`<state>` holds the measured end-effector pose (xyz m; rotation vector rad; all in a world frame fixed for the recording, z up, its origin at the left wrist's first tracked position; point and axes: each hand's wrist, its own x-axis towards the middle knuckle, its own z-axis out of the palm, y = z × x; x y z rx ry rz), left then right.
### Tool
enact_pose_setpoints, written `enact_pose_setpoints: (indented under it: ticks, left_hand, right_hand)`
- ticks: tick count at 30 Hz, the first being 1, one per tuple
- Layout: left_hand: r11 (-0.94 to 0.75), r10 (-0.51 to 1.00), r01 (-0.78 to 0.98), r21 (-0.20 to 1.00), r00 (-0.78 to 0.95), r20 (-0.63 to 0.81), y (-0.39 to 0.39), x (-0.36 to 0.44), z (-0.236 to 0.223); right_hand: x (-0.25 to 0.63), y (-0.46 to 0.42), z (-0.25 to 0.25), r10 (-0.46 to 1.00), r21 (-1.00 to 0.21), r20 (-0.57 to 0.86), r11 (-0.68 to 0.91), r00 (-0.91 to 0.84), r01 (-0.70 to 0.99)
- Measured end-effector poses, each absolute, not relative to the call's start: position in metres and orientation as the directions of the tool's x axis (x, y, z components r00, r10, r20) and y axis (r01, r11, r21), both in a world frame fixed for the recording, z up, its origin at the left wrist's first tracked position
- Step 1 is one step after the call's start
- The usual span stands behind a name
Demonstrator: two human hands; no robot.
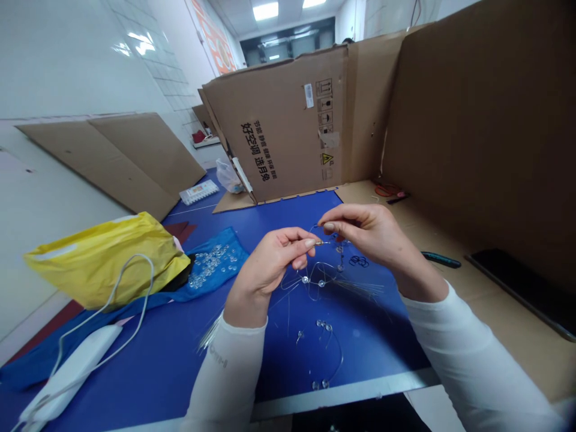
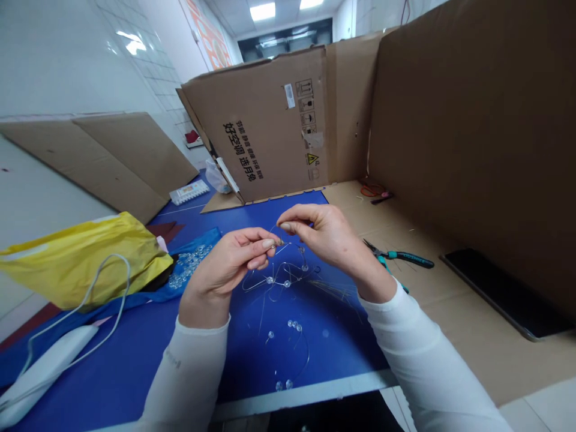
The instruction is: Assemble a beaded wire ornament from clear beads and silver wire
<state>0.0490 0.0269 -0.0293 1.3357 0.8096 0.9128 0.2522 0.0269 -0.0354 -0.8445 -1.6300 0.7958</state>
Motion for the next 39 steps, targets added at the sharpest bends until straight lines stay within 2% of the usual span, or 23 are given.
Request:
enact_pose_setpoints:
  ticks: [6,14,22,39]
  left_hand:
    - [0.006,0.909,-0.071,0.997,0.415,0.024,0.0252,0.0515,-0.0283]
    - [-0.038,0.938,-0.063,0.997,0.343,0.058,0.0238,0.0546,-0.0284]
    - [-0.052,0.931,-0.072,0.996,0.356,0.074,0.0239,0.0548,-0.0276]
    - [-0.076,0.926,-0.058,0.995,0.367,0.092,0.0247,0.0540,-0.0287]
  right_hand:
    - [0.2497,0.0246,-0.0350,0.861,-0.867,0.480,0.495,-0.167,0.058]
    - [0.2479,0.0271,-0.0372,0.836,-0.829,0.540,0.549,-0.099,0.110]
    - [0.2479,0.0258,-0.0376,0.834,-0.826,0.546,0.552,-0.079,0.114]
    - [0.2489,0.0257,-0.0376,0.769,-0.742,0.623,0.639,-0.143,0.205]
